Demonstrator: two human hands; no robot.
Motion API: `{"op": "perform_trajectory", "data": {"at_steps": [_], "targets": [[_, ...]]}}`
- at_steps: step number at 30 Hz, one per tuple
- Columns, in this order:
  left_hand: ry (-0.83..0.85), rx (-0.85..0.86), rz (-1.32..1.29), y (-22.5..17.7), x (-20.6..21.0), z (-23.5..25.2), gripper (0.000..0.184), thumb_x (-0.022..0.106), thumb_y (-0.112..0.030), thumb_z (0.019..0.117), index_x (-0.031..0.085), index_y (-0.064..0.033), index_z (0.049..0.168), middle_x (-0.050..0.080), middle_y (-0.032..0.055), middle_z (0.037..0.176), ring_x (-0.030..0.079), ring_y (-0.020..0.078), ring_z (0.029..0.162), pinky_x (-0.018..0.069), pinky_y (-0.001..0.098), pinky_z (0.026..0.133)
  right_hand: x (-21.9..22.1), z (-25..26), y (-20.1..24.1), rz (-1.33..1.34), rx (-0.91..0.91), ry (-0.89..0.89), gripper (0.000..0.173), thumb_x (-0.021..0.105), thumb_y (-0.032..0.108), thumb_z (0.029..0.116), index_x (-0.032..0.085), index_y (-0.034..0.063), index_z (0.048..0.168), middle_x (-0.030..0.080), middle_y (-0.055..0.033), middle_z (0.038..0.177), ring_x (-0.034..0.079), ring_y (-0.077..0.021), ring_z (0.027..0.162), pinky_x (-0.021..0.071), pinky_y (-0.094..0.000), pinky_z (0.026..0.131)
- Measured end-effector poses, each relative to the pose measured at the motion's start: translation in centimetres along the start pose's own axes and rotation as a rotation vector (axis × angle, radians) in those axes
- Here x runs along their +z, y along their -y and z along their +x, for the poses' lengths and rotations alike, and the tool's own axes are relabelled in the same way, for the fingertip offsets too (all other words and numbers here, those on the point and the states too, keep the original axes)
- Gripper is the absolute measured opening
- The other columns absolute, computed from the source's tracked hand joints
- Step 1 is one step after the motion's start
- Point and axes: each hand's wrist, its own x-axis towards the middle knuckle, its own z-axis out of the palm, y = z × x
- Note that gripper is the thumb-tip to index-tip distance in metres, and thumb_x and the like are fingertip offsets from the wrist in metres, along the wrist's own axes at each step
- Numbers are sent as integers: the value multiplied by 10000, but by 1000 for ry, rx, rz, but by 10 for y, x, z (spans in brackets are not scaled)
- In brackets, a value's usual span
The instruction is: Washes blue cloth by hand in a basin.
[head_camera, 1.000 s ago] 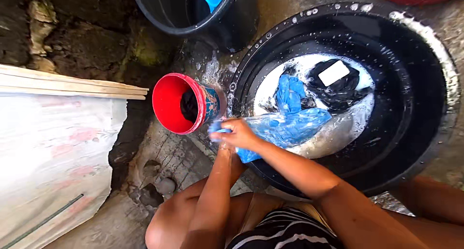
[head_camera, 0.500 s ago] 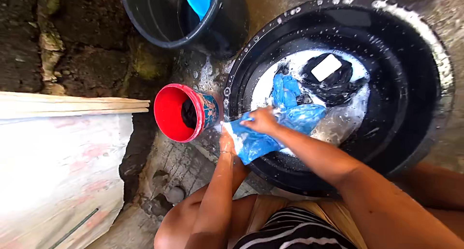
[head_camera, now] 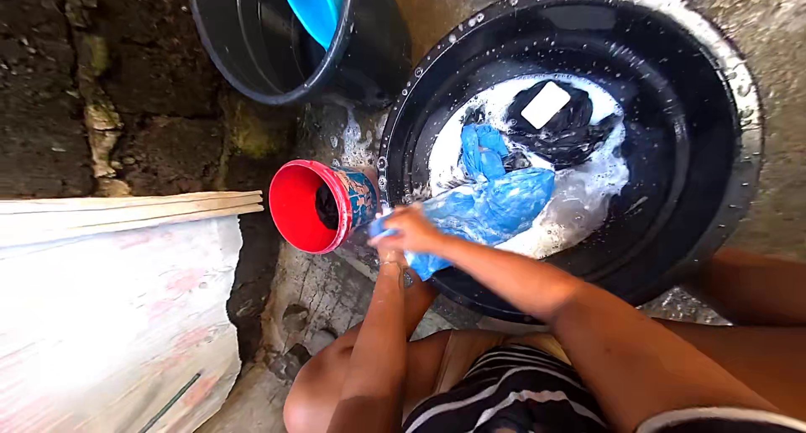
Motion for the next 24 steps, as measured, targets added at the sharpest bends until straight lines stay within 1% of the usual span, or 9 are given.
{"op": "perform_trajectory", "data": {"at_steps": [1,3,5,7,10,15,18,21,24], "targets": [[11,-35,109,1,-3,-4,451,297,-271,1131,479,31,1413,590,223,1308,597,260,1160,507,444,983,-17,-10,-34,-72,132,108,328,711,304,962,763,-20,970,740,-216,998,699,-364,1033,493,-596,992],[-13,-20,201,-3,1,0,641,178,-457,1120,460,10,1455,544,250,1401,557,320,1267,464,519,1052,-62,-10,-88,-220,411,265,458,606,422,1022,730,-15,1079,701,-261,1133,648,-430,1151,466,-660,1002],[-66,111,442,-15,1,4,623,167,-410,1129,451,31,1466,528,284,1423,524,372,1322,416,548,1100,-90,4,-90,-102,614,139,521,619,443,1013,708,-61,1106,678,-303,1154,630,-463,1156,455,-684,993],[-144,344,782,-27,-4,-4,460,324,-252,1108,474,3,1460,507,292,1447,464,455,1360,339,646,1102,-112,-3,-74,192,750,-96,483,623,414,1020,682,-55,1121,677,-226,1034,654,-334,974,522,-546,904],[-75,696,1089,-60,14,-9,390,485,-119,1020,593,-54,1389,550,253,1427,484,482,1332,366,688,1047,-153,-15,-60,676,712,-281,298,543,346,1070,597,55,1039,533,17,722,532,-97,580,525,-291,609],[350,576,1586,-58,71,-1,362,586,-294,1021,695,-32,1246,621,244,1334,502,459,1321,350,665,1082,-185,-42,-24,736,526,-165,220,531,137,1070,653,-10,1177,700,-56,772,686,-134,649,585,-277,615],[418,617,1450,-59,68,-8,306,541,-252,1045,721,-63,1204,644,223,1289,559,410,1273,393,620,1074,-188,-42,-10,373,481,-65,225,562,180,1063,649,-22,1108,712,-85,829,685,-144,711,577,-318,688],[438,643,936,-68,38,-40,301,514,-208,1073,682,4,1205,684,202,1223,652,334,1157,480,543,1043,-183,-42,-14,-20,493,41,336,612,294,1040,664,-38,1047,728,-180,952,709,-306,906,542,-541,883],[336,572,555,-70,3,-67,260,533,-157,1054,678,23,1172,704,160,1073,673,219,976,533,455,924,-172,-44,-20,-207,497,67,391,628,332,1020,693,-53,1022,694,-267,1017,663,-450,1020,477,-688,907]]}}
